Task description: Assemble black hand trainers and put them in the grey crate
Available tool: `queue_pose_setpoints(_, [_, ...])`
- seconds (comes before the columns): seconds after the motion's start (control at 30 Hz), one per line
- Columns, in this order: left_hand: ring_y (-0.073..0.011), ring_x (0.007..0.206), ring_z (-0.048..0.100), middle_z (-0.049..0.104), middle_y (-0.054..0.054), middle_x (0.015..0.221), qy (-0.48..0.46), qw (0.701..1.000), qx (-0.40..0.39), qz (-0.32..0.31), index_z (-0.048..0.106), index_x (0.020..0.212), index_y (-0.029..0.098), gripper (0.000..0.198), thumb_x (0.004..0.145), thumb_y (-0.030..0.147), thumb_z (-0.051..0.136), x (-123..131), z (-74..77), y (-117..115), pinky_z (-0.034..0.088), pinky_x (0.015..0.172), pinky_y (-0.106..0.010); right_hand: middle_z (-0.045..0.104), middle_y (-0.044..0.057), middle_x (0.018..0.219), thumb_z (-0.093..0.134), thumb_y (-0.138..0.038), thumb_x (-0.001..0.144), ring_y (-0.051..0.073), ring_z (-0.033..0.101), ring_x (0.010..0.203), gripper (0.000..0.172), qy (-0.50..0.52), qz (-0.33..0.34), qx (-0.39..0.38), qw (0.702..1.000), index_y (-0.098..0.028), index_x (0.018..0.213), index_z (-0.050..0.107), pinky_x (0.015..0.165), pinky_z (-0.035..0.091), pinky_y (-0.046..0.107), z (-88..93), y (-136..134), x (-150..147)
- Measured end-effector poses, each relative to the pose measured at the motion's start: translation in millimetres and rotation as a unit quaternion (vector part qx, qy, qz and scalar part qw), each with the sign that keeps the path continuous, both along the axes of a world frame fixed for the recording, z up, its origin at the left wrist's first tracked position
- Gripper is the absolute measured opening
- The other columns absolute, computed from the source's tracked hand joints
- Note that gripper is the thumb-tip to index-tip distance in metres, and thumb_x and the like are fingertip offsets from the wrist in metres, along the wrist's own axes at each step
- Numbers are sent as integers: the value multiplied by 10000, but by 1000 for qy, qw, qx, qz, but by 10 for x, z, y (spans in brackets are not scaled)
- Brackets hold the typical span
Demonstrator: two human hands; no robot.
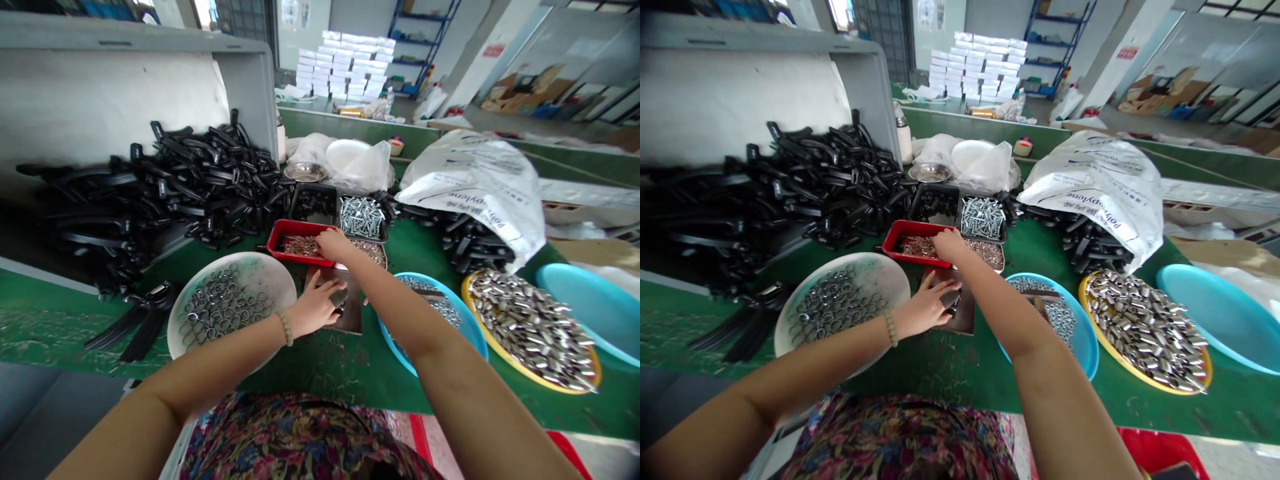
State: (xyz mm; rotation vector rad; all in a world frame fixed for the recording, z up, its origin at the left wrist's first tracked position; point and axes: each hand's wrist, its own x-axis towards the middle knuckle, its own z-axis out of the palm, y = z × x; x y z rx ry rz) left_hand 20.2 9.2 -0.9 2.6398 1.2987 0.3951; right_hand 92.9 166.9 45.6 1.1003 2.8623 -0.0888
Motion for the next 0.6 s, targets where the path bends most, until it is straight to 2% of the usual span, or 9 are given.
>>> queue_pose_setpoints(0.13, [-254, 1247, 429, 517, -72, 1301, -34, 997, -26, 68, 576, 1165, 269, 392, 777, 236, 620, -51, 88, -87, 42, 1115, -586, 649, 180, 1082, 413, -173, 895, 292, 524, 1065, 283, -1, -12, 15, 1000, -85, 1081, 608, 911, 341, 428, 0, -15, 125])
queue_pose_setpoints(0.2, [-247, 1203, 451, 535, -56, 1261, -42, 994, -46, 89, 571, 1155, 283, 393, 769, 217, 611, -38, 106, -83, 104, 1104, -580, 652, 169, 1073, 444, -178, 883, 285, 526, 1062, 293, -4, -15, 10, 1000, -95, 1127, 583, 913, 331, 424, -2, -9, 141])
queue_pose_setpoints(0.3, [-263, 1157, 460, 542, -84, 1248, -59, 990, -56, 113, 523, 1202, 226, 464, 746, 238, 606, 6, 94, -54, 272, 1040, -503, 659, 148, 1073, 553, -225, 834, 288, 522, 1073, 256, -10, -5, -8, 1000, -124, 1057, 626, 939, 303, 431, -34, 23, 95])
queue_pose_setpoints(0.37, [-287, 1136, 459, 545, -115, 1233, -64, 988, -51, 132, 484, 1234, 178, 530, 726, 266, 608, 31, 78, -43, 330, 977, -473, 671, 141, 1043, 574, -223, 821, 287, 537, 1052, 201, -6, -1, -19, 1000, -130, 980, 657, 943, 298, 437, -59, 51, 42])
queue_pose_setpoints(0.47, [-305, 1124, 457, 554, -134, 1195, -54, 987, -49, 141, 473, 1226, 158, 535, 721, 284, 594, 49, 69, -45, 341, 940, -465, 686, 138, 996, 516, -179, 854, 276, 560, 1018, 189, 18, -8, -26, 999, -134, 965, 663, 937, 306, 443, -56, 74, -8])
queue_pose_setpoints(0.6, [-305, 1107, 463, 557, -139, 1153, -43, 986, -54, 151, 471, 1208, 150, 513, 729, 300, 576, 62, 92, -55, 342, 925, -453, 662, 121, 1106, 403, -150, 916, 238, 550, 1068, 301, 83, -38, -25, 995, -161, 1142, 601, 944, 328, 404, 65, -47, 115])
